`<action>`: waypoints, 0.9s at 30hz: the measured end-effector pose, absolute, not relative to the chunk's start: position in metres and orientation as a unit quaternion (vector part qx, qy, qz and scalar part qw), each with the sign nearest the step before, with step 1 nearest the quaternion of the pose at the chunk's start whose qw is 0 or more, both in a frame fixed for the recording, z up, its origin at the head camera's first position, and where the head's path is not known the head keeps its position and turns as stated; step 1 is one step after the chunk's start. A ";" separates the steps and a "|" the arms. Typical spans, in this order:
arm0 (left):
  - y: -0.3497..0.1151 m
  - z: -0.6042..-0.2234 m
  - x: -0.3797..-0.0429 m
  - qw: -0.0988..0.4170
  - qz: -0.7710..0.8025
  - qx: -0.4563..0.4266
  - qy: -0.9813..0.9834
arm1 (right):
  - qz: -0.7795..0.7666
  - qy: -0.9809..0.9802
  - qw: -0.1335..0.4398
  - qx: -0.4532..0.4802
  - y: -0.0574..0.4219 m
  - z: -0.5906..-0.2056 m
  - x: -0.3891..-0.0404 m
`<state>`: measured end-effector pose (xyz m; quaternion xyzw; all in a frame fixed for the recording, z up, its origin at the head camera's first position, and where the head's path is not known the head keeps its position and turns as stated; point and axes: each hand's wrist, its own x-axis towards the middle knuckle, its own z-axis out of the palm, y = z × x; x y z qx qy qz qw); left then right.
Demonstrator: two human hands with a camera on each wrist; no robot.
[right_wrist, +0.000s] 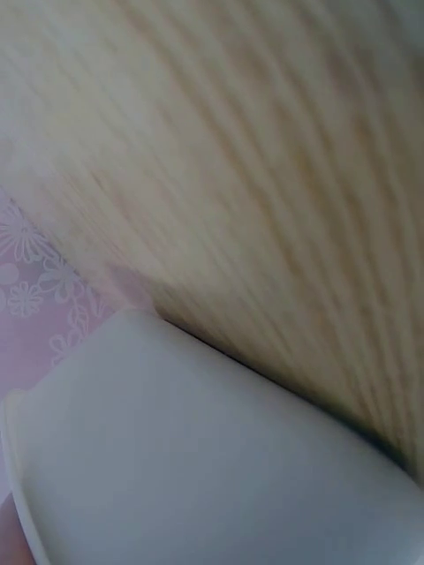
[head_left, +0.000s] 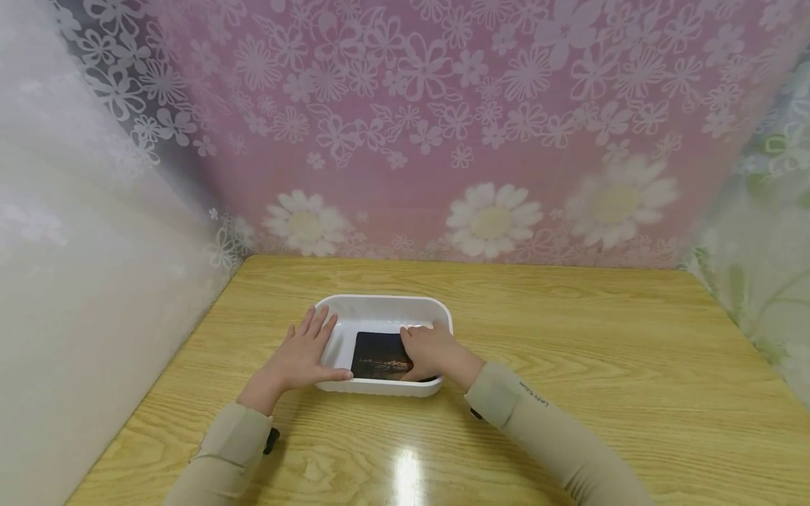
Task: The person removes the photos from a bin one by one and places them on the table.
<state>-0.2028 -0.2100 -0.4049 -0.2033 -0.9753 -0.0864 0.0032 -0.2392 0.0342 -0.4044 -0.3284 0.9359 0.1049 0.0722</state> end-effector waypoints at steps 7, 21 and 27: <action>-0.210 -0.405 -0.203 0.000 -0.087 -0.202 -0.975 | 0.099 0.941 0.059 -0.319 0.032 -0.405 -0.241; -0.211 -0.407 -0.205 -0.009 -0.094 -0.201 -0.975 | 0.048 0.930 -0.042 -0.363 0.037 -0.398 -0.242; -0.211 -0.407 -0.205 -0.008 -0.091 -0.204 -0.975 | -0.052 0.926 -0.040 -0.371 0.041 -0.393 -0.243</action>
